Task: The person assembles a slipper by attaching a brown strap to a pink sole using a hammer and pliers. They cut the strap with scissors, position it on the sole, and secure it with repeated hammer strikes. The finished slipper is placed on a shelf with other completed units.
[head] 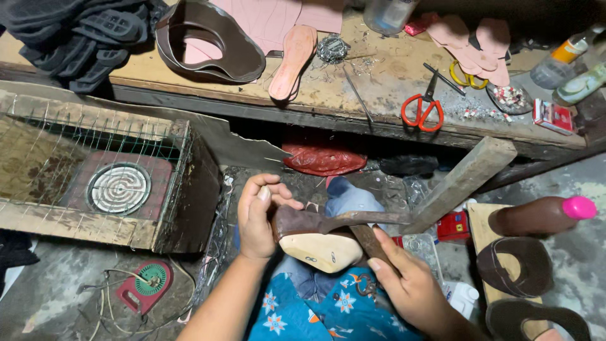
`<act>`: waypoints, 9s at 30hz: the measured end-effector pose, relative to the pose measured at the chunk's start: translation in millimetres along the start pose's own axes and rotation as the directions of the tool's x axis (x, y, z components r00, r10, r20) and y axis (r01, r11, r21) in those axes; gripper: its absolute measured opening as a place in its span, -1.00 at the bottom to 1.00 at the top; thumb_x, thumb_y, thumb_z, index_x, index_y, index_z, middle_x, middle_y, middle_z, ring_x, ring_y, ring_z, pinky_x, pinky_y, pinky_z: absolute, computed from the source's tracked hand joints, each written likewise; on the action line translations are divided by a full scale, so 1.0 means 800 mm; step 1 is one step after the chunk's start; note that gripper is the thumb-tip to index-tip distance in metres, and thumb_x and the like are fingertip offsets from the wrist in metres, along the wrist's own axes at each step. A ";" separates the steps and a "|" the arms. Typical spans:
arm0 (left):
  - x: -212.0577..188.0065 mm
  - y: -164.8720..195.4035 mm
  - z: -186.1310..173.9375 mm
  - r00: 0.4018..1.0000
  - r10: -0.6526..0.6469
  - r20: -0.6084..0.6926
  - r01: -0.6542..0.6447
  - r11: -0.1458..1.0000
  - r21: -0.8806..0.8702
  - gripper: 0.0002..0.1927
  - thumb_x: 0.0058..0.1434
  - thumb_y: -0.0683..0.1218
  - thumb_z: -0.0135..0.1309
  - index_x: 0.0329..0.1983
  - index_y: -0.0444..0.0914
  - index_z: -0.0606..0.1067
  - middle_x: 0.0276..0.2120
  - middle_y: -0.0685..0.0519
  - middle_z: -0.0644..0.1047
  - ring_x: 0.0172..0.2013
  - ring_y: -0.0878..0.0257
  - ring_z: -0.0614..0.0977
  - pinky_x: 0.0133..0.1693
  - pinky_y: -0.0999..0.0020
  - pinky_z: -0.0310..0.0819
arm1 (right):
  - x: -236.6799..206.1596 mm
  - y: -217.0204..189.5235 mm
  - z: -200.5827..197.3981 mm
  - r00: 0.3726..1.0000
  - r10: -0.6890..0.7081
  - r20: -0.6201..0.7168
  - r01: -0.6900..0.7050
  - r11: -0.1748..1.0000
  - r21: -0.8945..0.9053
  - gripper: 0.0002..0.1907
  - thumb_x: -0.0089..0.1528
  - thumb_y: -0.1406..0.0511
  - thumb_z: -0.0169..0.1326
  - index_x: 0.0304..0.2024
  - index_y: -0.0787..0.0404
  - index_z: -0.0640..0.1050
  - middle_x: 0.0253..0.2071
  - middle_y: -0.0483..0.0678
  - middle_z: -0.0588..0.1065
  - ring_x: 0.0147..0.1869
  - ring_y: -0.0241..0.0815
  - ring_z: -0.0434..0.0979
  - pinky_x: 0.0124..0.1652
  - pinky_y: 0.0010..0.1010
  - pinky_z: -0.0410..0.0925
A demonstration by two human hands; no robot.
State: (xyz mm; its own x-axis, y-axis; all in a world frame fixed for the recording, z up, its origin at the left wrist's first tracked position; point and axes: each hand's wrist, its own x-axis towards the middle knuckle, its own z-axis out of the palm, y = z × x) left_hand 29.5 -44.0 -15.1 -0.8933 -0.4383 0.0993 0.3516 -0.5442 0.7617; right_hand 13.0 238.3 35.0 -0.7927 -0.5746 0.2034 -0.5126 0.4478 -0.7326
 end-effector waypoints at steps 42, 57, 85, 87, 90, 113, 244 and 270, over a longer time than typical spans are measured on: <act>0.000 0.043 0.044 0.704 -0.623 0.341 -0.459 -0.034 0.888 -0.36 -0.06 0.05 0.37 0.09 -0.18 0.44 -0.05 -0.05 0.54 0.04 -0.01 0.55 0.04 0.07 0.46 | -0.022 0.045 -0.015 0.762 0.647 0.019 -0.604 0.699 0.383 -0.26 0.25 0.28 0.10 0.48 -0.01 0.23 -0.46 -0.14 0.47 -0.44 -0.40 0.43 -0.40 -0.54 0.38; 0.021 0.000 0.053 0.725 -0.447 0.523 -0.666 -0.264 0.698 -0.48 -0.09 -0.08 0.23 0.01 -0.20 0.47 -0.17 0.02 0.54 -0.15 0.02 0.56 -0.18 0.13 0.47 | -0.033 0.053 -0.010 0.950 0.250 -0.186 -0.259 0.965 -0.029 -0.43 0.25 0.31 0.14 0.32 0.25 0.41 -0.08 0.13 0.58 -0.15 -0.14 0.58 -0.09 -0.34 0.42; 0.002 0.000 0.050 0.745 -0.403 0.532 -0.648 -0.243 0.722 -0.51 0.01 -0.05 0.20 0.04 -0.22 0.48 -0.16 0.02 0.54 -0.16 0.01 0.56 -0.17 0.09 0.45 | 0.023 0.041 -0.021 0.965 0.255 0.069 -0.234 0.946 -0.223 -0.37 0.27 0.17 0.08 0.40 0.02 0.32 0.01 0.25 0.56 0.03 0.24 0.60 -0.05 -0.12 0.44; 0.006 0.010 0.053 0.744 -0.386 0.545 -0.625 -0.113 0.773 -0.33 -0.17 0.05 0.32 0.05 -0.22 0.47 -0.15 -0.02 0.54 -0.13 -0.06 0.56 -0.15 0.04 0.45 | 0.002 0.040 -0.023 0.975 0.220 0.025 -0.209 0.950 -0.231 -0.40 0.26 0.18 0.09 0.37 0.06 0.34 0.04 0.23 0.55 0.04 0.22 0.59 -0.04 -0.15 0.43; 0.022 0.024 0.050 0.837 -0.343 0.427 -0.462 -0.023 0.887 -0.28 -0.21 0.08 0.38 0.08 -0.19 0.50 -0.18 -0.07 0.57 -0.14 -0.08 0.61 -0.12 -0.05 0.41 | -0.014 0.044 -0.027 0.959 0.283 -0.023 -0.278 0.917 -0.285 -0.43 0.24 0.16 0.11 0.32 0.00 0.40 -0.01 0.16 0.58 0.00 0.14 0.62 -0.06 -0.20 0.44; 0.031 0.033 0.053 0.805 -0.574 0.151 -0.254 -0.103 0.962 -0.36 -0.05 0.19 0.34 0.09 -0.13 0.53 -0.21 -0.11 0.64 -0.14 -0.08 0.65 -0.08 0.02 0.49 | -0.039 0.093 -0.022 0.982 0.110 -0.156 -0.140 0.972 -0.190 -0.54 0.25 0.31 0.15 0.20 0.30 0.48 -0.05 0.19 0.57 0.01 0.09 0.63 -0.04 -0.28 0.43; 0.004 0.023 0.010 0.951 -0.260 0.168 -0.099 0.258 0.961 0.16 -0.19 0.02 0.38 0.51 -0.19 0.11 0.11 -0.11 0.43 0.15 -0.02 0.42 0.15 0.09 0.20 | -0.007 0.106 -0.020 0.729 0.685 0.015 -0.519 0.538 0.664 -0.15 0.24 0.34 0.01 0.56 -0.14 0.08 -0.28 -0.02 0.48 -0.40 -0.23 0.43 -0.40 -0.38 0.39; -0.025 0.006 0.031 0.721 -0.692 -0.024 0.611 0.652 -0.450 -0.22 0.33 0.39 -0.25 0.12 -0.37 0.48 -0.21 -0.14 0.62 -0.26 0.04 0.68 -0.17 0.16 0.62 | 0.295 0.202 -0.098 0.955 0.119 -0.272 -0.272 0.718 -0.641 -0.47 0.13 0.19 0.33 0.16 0.09 0.62 -0.06 0.19 0.55 0.08 0.25 0.49 0.04 0.00 0.34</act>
State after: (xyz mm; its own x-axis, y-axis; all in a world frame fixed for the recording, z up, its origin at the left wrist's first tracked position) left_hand 42.3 -20.3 2.3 -0.8811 0.0433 -0.4709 -0.1904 -0.9441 0.2693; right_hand -282.6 229.0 15.7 -0.9078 -0.3094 0.2833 -0.3638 0.9168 -0.1646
